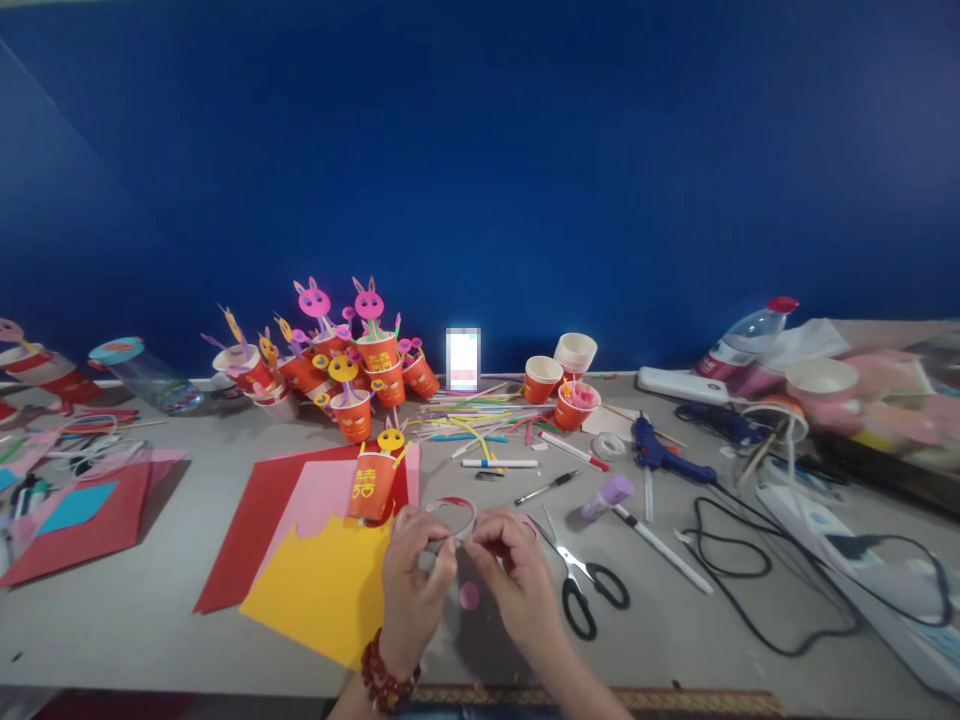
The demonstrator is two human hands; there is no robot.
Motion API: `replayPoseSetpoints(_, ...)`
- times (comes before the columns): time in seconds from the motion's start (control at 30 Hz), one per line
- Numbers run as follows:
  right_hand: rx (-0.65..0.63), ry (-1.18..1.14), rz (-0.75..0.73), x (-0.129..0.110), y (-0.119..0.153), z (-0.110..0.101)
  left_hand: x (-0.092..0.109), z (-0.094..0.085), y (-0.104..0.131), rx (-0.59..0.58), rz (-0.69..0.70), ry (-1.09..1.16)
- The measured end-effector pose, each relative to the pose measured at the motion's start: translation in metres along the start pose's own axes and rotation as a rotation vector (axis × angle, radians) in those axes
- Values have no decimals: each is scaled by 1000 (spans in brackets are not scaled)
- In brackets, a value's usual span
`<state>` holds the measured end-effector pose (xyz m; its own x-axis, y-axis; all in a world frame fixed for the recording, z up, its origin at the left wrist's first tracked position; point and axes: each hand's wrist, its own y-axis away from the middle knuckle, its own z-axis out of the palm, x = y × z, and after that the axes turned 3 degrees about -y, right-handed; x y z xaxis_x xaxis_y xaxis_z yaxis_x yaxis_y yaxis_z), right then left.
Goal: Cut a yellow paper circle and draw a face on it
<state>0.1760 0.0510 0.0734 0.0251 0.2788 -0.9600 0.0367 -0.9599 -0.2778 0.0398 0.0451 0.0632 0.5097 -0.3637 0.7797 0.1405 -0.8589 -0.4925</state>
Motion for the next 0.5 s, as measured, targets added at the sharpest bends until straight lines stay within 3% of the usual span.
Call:
replayPoseSetpoints(0.13, 43, -134, 108, 5, 7, -1, -10, 0, 2, 28, -120, 97)
replayPoseSetpoints(0.2, 106, -161, 177, 9, 8, -13, -19, -6, 0, 93, -206, 118)
replayPoseSetpoints(0.27, 152, -148, 239, 14, 6, -30, -28, -12, -3, 110, -209, 85)
replayPoseSetpoints(0.4, 29, -31, 323, 28, 8, -61, -41, -12, -9, -148, 9, -185)
replayPoseSetpoints(0.5, -81, 92, 297, 37, 18, -70, -46, -5, -10, -261, 114, -357)
